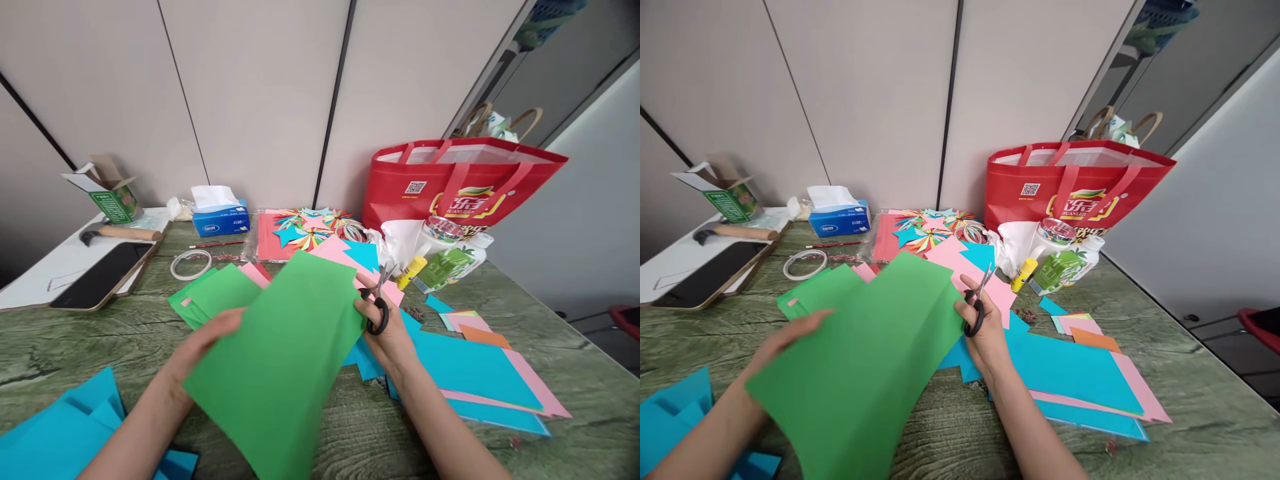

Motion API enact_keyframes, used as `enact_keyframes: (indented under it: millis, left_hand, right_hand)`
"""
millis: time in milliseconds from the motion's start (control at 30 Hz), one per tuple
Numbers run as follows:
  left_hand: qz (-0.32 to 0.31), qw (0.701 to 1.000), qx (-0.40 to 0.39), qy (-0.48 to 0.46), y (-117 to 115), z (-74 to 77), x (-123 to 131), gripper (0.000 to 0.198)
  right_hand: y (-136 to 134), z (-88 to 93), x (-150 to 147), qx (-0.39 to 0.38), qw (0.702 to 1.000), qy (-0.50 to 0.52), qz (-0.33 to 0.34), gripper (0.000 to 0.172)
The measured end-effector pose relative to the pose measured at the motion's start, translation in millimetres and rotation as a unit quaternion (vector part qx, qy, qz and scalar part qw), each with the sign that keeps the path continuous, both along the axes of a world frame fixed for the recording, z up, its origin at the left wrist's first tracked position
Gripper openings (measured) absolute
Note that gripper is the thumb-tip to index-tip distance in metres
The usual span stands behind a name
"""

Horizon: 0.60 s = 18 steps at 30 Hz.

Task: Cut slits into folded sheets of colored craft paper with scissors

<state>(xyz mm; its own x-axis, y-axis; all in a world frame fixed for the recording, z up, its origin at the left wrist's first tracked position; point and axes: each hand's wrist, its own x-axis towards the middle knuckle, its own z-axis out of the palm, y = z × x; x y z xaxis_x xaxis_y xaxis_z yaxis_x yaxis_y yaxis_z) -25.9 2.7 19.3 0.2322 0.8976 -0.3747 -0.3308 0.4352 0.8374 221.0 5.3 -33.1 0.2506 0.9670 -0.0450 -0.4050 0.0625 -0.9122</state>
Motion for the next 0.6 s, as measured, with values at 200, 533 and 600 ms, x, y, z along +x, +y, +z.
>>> enact_keyframes:
  millis: [200, 533, 600]
  left_hand:
    - [-0.229, 0.968, -0.068, -0.083, -5.0, -11.8, 6.7, 0.028]
    - [0.009, 1.0, 0.008, 0.005, 9.6, -6.6, 3.9, 0.022]
    - [0.027, 1.0, 0.013, 0.007, 10.6, -6.0, 2.8, 0.022]
  right_hand:
    - [3.2, -2.8, 3.4, -0.023, 0.998, -0.026, -0.061, 0.052]
    - [-4.9, 8.1, -9.7, -0.028, 0.988, -0.027, 0.147, 0.045]
    - [-6.4, 6.5, -11.7, -0.026, 0.986, -0.045, 0.16, 0.048]
